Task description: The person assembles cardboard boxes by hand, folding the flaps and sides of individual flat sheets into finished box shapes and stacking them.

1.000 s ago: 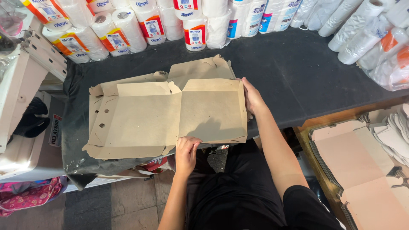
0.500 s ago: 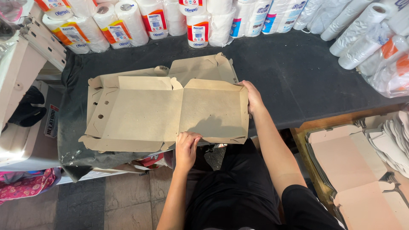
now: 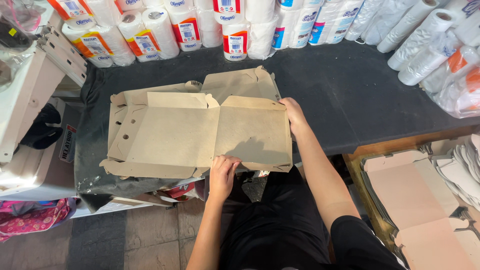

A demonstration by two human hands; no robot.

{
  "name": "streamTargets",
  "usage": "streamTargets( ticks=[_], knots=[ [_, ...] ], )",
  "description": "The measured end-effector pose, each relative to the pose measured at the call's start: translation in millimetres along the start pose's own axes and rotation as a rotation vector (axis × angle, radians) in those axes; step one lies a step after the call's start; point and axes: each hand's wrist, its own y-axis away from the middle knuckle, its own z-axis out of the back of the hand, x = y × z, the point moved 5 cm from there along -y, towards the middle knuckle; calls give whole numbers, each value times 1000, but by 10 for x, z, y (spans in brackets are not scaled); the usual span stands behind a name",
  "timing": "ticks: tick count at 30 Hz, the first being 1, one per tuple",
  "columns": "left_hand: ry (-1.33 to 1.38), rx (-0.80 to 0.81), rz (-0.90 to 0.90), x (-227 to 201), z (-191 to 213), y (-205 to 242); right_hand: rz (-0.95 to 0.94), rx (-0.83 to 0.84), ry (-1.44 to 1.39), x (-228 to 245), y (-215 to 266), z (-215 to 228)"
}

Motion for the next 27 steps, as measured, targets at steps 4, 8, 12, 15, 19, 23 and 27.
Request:
streamTargets(
  ticks=[4,8,12,15,19,23,27],
  knots=[
    [1,3,-6,11,-30,-6,32,76,-95,395,753,-158],
    [26,-42,5,-78,14,-93,-3,164,-218,549,1315,-224],
    [54,-75,4,-159,-29,-185,4,215,-294,497,1574,-155],
    [93,-100,12,-168,-119,-236,-43,245,-483,286,1455,-1],
    [164,-123,35,-310,-189,-346,-86,196,-670,-602,1152,230],
    [280,-69,47,-428,-283,-430,-256,300,-714,-1082,1261,-8],
    [331,36,43,-562,-479,-447,-176,433,-376,-1182,1731,-341]
  ],
)
